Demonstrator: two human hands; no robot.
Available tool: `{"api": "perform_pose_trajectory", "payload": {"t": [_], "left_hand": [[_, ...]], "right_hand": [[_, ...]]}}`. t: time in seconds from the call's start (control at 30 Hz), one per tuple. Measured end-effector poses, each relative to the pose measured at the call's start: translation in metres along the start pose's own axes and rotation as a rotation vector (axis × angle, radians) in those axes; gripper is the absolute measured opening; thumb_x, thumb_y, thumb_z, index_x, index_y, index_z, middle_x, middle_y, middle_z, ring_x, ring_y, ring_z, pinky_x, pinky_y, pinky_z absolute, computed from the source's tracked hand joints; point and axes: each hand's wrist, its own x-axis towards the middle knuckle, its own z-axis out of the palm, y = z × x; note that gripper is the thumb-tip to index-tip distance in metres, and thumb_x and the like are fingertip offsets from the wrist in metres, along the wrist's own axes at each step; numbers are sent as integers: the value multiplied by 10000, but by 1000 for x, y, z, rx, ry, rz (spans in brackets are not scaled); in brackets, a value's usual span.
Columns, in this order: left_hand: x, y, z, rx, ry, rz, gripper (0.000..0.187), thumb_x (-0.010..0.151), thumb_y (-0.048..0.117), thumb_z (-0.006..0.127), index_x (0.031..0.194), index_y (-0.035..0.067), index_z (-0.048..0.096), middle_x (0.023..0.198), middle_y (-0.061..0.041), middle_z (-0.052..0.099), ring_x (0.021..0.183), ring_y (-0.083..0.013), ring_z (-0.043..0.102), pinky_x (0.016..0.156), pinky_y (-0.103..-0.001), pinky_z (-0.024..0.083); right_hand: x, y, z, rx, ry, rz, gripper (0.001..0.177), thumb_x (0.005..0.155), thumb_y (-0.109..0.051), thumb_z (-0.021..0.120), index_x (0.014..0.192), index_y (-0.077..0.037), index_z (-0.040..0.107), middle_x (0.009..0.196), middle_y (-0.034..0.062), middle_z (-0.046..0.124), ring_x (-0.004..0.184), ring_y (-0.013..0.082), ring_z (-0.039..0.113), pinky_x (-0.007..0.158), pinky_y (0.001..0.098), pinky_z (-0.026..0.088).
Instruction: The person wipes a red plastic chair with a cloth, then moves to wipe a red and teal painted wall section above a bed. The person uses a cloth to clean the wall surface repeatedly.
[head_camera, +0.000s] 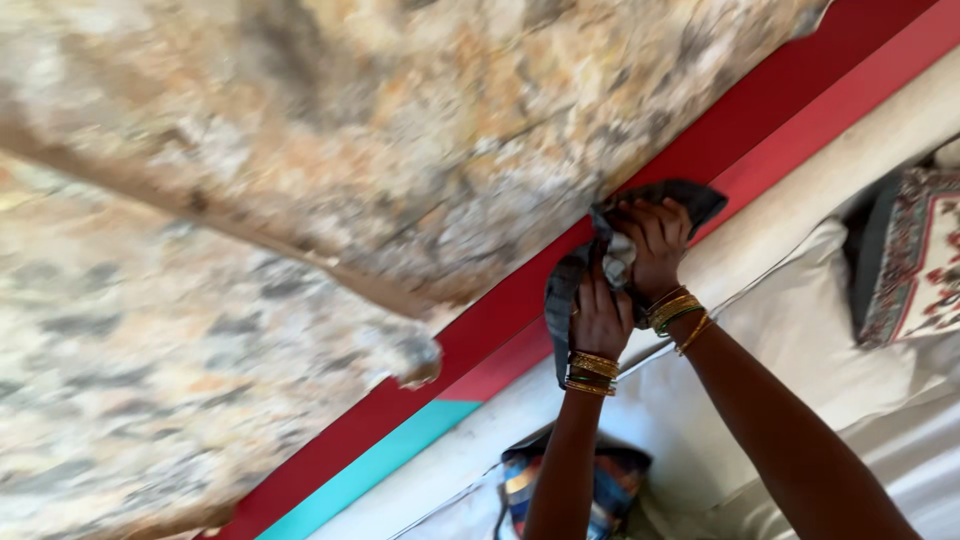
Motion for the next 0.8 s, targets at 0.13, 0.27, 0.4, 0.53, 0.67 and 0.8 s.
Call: {"api": "perform_pose_trajectory", "payload": {"t": [0.13, 0.27, 0.4, 0.53, 0.67, 0.8], "left_hand": [[-29, -40, -38, -58, -24, -30, 590, 1019, 343, 529, 1457, -51, 528, 1408, -319, 575, 1153, -466, 639, 976, -535, 514], [-67, -94, -67, -15, 157, -17, 532, 1005, 359, 549, 1379, -17, 596, 1302, -305, 627, 1108, -473, 651, 965, -533, 524], [-81, -112, -111, 23, 168, 3, 567, 986, 343, 500, 1420, -16, 573, 1334, -273, 627, 1111, -445, 657, 956, -510, 537], [-61, -96, -115, 37, 241, -15, 556, 995, 371, 489, 1385, -6, 609, 1350, -239, 659, 1044, -349, 715, 818, -445, 580], [-44, -90, -102, -15, 204, 32, 525, 1020, 389, 506, 1355, 8, 638, 1339, -201, 671, 1032, -310, 717, 800, -401, 622], [-30, -89, -57, 50, 136, 232, 559, 1033, 371, 521, 1395, -46, 605, 1371, -200, 675, 1110, -285, 711, 803, -369, 613]], "right_hand": [[1, -67, -7, -27, -72, 19, 361, 915, -311, 628, 1206, -113, 708, 1380, 67, 641, 1331, 287, 540, 1146, 582, 387], [-7, -143, -3, 73, -38, -59, 415, 898, -299, 619, 1251, -99, 709, 1338, 84, 642, 1283, 293, 544, 1098, 562, 391], [-11, -191, -21, 114, -204, -49, 413, 931, -280, 586, 1284, -97, 696, 1369, 64, 646, 1321, 258, 562, 1135, 533, 377], [-10, -169, -10, 102, -210, -173, 420, 968, -304, 577, 1311, -88, 688, 1406, 81, 635, 1338, 265, 544, 1149, 518, 369], [-25, -122, 20, 85, -166, -198, 417, 912, -301, 570, 1258, -98, 682, 1405, 92, 615, 1323, 294, 533, 1130, 527, 362], [-44, -63, 35, 61, -73, -155, 412, 926, -278, 552, 1284, -101, 654, 1452, 103, 582, 1353, 303, 515, 1149, 559, 348]]}}
